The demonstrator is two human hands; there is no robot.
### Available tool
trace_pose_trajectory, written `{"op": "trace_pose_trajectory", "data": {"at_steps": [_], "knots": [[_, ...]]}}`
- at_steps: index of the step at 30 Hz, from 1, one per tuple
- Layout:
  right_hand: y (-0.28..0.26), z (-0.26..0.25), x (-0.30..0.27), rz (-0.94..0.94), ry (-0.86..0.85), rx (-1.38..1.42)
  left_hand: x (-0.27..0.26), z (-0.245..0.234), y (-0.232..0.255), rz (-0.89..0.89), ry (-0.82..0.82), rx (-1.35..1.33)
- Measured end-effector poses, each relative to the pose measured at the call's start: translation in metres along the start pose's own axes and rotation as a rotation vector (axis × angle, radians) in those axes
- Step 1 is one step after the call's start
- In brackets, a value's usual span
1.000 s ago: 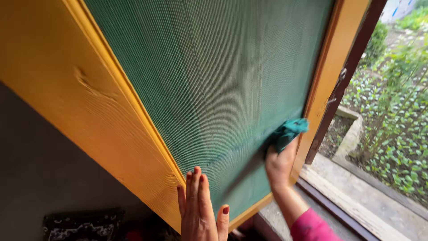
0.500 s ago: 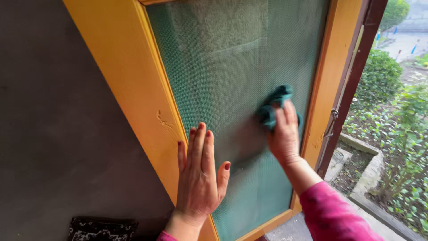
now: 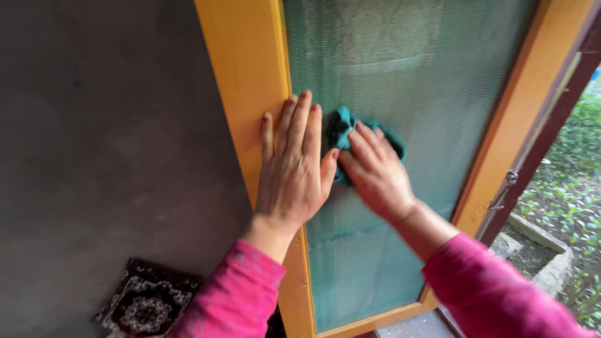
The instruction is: The person wipes the wooden frame and mesh of a window screen using a green cloth. They move the cloth along the edges and across the mesh surface repeatedly.
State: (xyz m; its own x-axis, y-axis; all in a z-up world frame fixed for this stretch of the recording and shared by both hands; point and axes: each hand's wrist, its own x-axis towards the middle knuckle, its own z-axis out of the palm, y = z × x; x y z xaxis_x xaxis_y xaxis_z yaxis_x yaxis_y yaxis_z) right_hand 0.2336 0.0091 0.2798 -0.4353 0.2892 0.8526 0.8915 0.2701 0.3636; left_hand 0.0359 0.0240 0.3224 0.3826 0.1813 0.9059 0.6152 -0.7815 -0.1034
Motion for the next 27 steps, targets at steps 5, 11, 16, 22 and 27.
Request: {"op": "trace_pose_trajectory", "data": {"at_steps": [5, 11, 16, 22, 27], "knots": [[0.104, -0.012, -0.008, 0.201, 0.067, -0.128, 0.018, -0.001, -0.017, 0.032, 0.01, 0.196], [0.2, 0.007, -0.069, 0.59, 0.291, -0.055, 0.017, 0.013, -0.029, 0.095, 0.013, 0.368], [0.168, 0.018, -0.031, 0.554, 0.274, -0.155, 0.015, 0.017, -0.03, 0.106, 0.022, 0.347], [0.003, -0.002, 0.048, 0.175, 0.094, 0.007, 0.015, 0.016, -0.029, 0.093, 0.001, 0.41], [0.024, -0.035, 0.065, 0.109, -0.052, -0.123, 0.014, 0.016, -0.029, 0.108, 0.024, 0.431]]}}
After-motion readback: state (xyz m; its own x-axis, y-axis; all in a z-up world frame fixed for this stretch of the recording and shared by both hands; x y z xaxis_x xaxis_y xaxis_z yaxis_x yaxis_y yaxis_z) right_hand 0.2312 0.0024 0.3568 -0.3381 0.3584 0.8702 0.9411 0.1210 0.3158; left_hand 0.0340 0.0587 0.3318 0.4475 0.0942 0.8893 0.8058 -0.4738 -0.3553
